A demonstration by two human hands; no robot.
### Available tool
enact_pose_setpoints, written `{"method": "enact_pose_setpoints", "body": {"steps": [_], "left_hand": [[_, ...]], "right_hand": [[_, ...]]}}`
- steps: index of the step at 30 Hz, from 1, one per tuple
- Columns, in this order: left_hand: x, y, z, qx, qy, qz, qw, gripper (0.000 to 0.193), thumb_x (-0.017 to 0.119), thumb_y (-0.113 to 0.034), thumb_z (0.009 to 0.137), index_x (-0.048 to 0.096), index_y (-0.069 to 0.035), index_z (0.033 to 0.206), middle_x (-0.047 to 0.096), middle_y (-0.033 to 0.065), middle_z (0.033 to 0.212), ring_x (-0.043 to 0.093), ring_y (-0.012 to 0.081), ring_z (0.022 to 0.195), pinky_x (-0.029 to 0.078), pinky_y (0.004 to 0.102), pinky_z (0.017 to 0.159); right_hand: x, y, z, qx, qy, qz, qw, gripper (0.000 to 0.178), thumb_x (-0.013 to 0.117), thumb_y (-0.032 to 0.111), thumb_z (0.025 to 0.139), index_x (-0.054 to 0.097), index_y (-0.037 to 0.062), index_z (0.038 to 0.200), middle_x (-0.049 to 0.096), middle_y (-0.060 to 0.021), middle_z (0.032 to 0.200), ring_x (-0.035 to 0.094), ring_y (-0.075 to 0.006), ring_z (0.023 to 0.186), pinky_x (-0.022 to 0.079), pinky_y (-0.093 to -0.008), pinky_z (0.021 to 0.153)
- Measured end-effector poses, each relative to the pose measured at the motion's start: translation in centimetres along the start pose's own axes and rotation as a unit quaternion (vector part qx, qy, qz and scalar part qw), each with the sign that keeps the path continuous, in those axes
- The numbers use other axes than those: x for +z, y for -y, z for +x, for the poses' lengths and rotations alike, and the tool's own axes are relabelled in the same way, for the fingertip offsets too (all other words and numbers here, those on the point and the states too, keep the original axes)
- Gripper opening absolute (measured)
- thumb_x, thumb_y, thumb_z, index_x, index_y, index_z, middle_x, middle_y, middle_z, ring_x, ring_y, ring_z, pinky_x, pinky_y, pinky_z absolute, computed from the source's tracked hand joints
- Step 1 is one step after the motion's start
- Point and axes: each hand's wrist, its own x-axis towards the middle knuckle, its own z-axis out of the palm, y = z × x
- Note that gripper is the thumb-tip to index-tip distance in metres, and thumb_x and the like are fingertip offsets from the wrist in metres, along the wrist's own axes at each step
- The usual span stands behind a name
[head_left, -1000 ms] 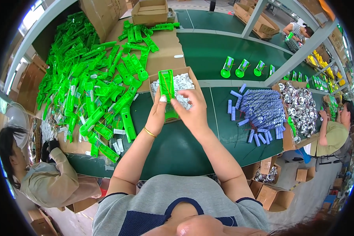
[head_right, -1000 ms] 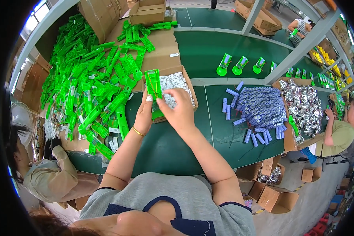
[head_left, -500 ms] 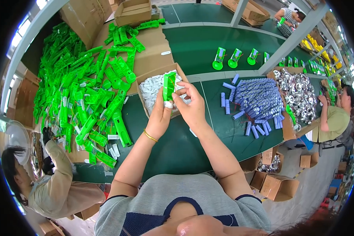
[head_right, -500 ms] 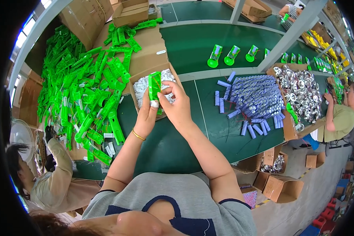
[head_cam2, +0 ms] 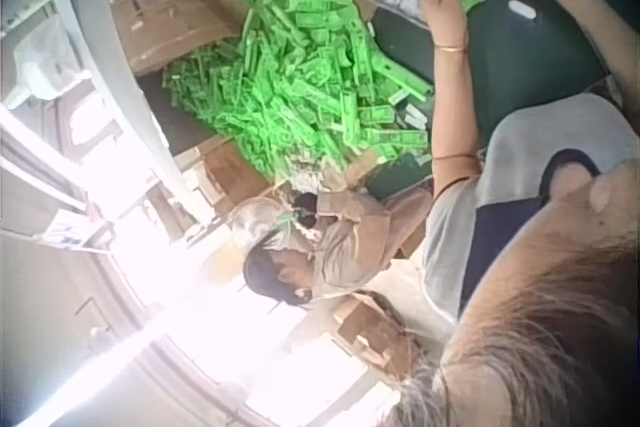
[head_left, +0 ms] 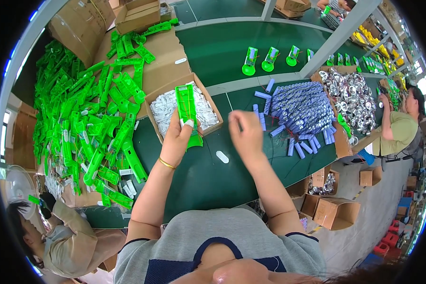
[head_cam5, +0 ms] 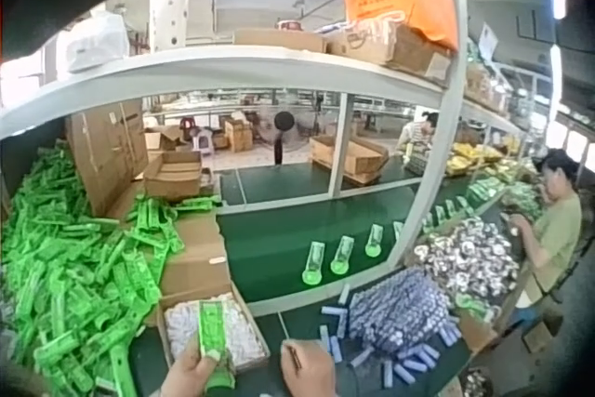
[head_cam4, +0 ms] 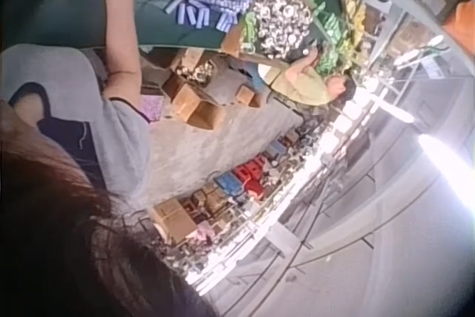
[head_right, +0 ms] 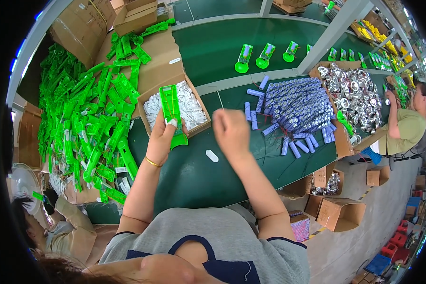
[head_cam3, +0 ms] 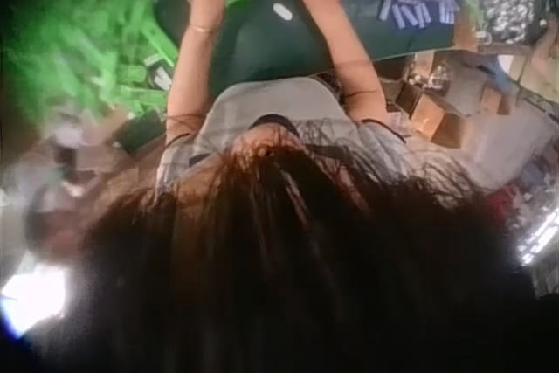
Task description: The user is assembling green plastic flashlight bodies by inserting batteries and internal components.
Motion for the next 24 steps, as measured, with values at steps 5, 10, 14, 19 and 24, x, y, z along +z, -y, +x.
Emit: {"method": "enact_pose_setpoints", "body": {"steps": [5, 10, 14, 19, 24], "left_hand": [[0.6, 0.1, 0.2, -0.004, 0.042, 0.015, 0.999, 0.052, 0.042, -0.001, 0.098, 0.028, -0.006, 0.148, 0.060, 0.0082, 0.099, 0.062, 0.0173, 0.084, 0.055, 0.0348, 0.077], [-0.1, 0.1, -0.5, -0.005, 0.040, 0.059, 0.997, 0.054, 0.043, 0.000, 0.097, 0.027, -0.006, 0.149, 0.060, 0.0083, 0.100, 0.062, 0.0173, 0.085, 0.055, 0.0342, 0.077], [-0.6, 0.4, -0.9, 0.002, 0.051, 0.091, 0.995, 0.058, 0.046, 0.001, 0.096, 0.026, -0.006, 0.150, 0.060, 0.0079, 0.101, 0.063, 0.0164, 0.085, 0.054, 0.0319, 0.075], [-1.2, 0.7, -1.8, 0.018, 0.061, 0.122, 0.990, 0.065, 0.049, 0.001, 0.092, 0.025, -0.007, 0.152, 0.061, 0.0094, 0.108, 0.064, 0.0158, 0.084, 0.054, 0.0308, 0.073], [-2.4, 0.9, -3.8, 0.015, 0.056, 0.122, 0.991, 0.066, 0.048, 0.002, 0.090, 0.026, -0.007, 0.152, 0.060, 0.0103, 0.110, 0.064, 0.0150, 0.085, 0.054, 0.0302, 0.073]], "right_hand": [[0.4, -8.7, 0.0, 0.116, 0.107, -0.314, 0.936, 0.027, 0.073, 0.013, 0.082, 0.066, 0.0002, 0.105, 0.068, -0.0158, 0.095, 0.065, -0.0349, 0.089, 0.054, -0.0425, 0.076], [0.4, -6.7, 1.5, 0.156, 0.180, -0.029, 0.971, 0.031, 0.070, 0.011, 0.081, 0.068, -0.0014, 0.109, 0.071, -0.0104, 0.094, 0.070, -0.0236, 0.084, 0.056, -0.0336, 0.071], [-0.6, 0.3, 4.0, 0.294, 0.228, 0.454, 0.809, 0.026, 0.073, 0.009, 0.090, 0.063, -0.0010, 0.111, 0.066, -0.0010, 0.093, 0.062, -0.0064, 0.080, 0.051, -0.0217, 0.067], [1.5, 6.0, 4.3, 0.236, 0.150, 0.519, 0.808, 0.037, 0.072, 0.002, 0.087, 0.053, 0.0024, 0.118, 0.061, -0.0048, 0.084, 0.064, -0.0093, 0.073, 0.052, -0.0248, 0.062], [4.4, 8.0, 1.4, 0.142, 0.112, 0.371, 0.911, 0.032, 0.075, 0.005, 0.086, 0.056, 0.0023, 0.112, 0.059, -0.0067, 0.085, 0.061, -0.0107, 0.066, 0.052, -0.0275, 0.056]]}}
